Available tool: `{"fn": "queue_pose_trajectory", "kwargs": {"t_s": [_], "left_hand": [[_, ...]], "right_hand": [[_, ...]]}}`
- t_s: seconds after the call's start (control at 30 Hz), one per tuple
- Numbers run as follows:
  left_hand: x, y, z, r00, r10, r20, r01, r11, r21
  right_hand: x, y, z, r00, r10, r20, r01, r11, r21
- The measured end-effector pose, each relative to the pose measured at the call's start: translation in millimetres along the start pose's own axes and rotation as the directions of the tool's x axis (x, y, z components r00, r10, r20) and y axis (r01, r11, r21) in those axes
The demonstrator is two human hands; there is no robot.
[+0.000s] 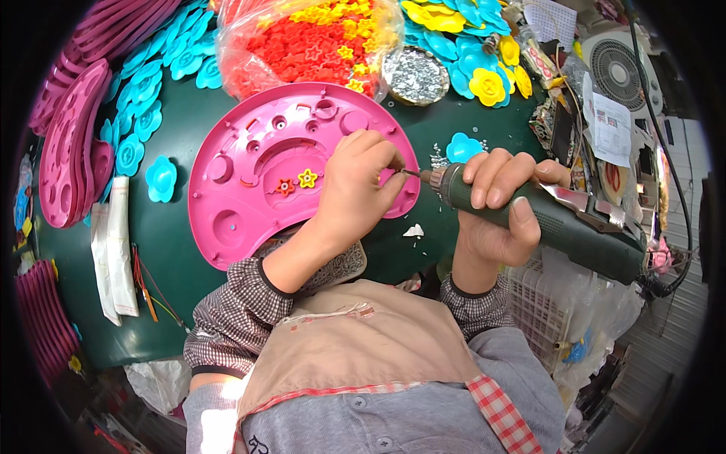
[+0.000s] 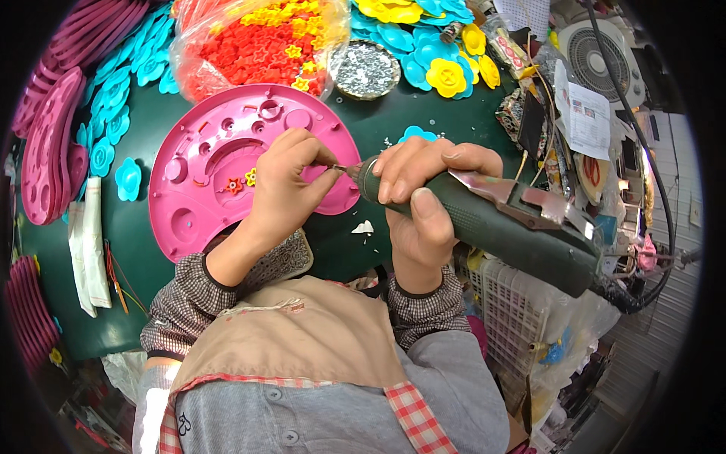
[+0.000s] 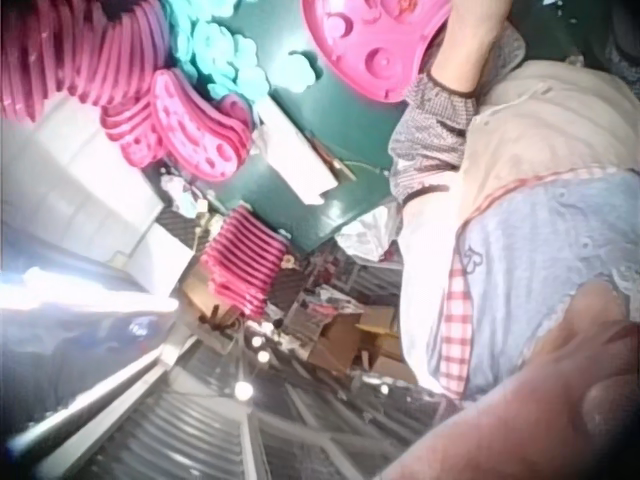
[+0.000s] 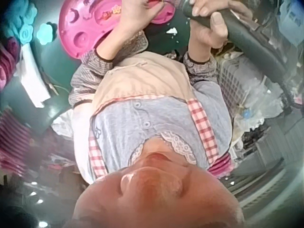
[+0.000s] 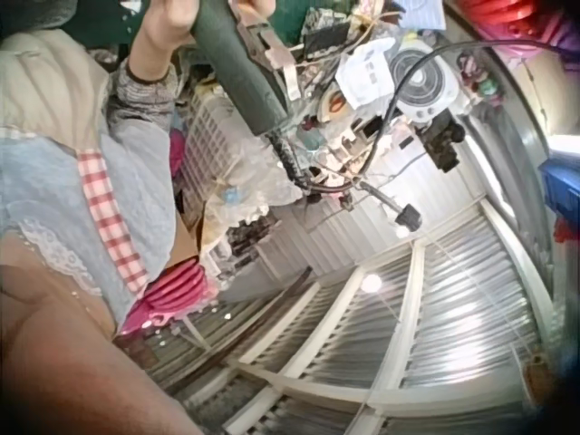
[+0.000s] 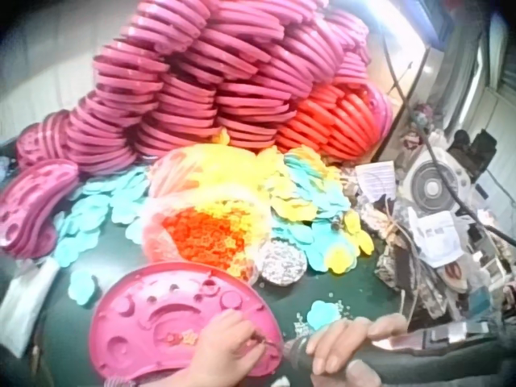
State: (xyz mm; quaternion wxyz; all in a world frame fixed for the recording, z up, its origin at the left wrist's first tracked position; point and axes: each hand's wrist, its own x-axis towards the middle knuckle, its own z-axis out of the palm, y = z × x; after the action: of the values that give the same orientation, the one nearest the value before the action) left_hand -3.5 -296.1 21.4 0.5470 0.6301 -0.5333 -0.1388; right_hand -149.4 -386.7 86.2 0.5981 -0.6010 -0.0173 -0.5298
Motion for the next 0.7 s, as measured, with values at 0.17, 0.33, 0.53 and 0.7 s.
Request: {"fn": "queue_pose_trajectory", "kwargs": {"t_s": [0.17,0.33,0.53,0.7], "left_hand": [[-20,-9,-26,0.988,0.101,0.117,-0.112,0.99,0.09],[-46,-7,-47,0.994,-0.045,0.101,0.036,0.995,0.088],[-52,-9,-48,0.99,-0.073,0.117,0.066,0.996,0.058],[-59,-18,-41,0.995,-0.047,0.088,0.05,0.998,-0.029]], "right_hand": [[-11,13,7,0.994,0.11,-0.014,-0.11,0.994,0.014],[-25,39,-1,0.988,0.153,0.009,-0.152,0.987,-0.046],[-31,60,-6,0.985,0.167,0.04,-0.164,0.984,-0.07],[-33,70,-7,0.983,0.121,0.136,-0.115,0.992,-0.055]]}}
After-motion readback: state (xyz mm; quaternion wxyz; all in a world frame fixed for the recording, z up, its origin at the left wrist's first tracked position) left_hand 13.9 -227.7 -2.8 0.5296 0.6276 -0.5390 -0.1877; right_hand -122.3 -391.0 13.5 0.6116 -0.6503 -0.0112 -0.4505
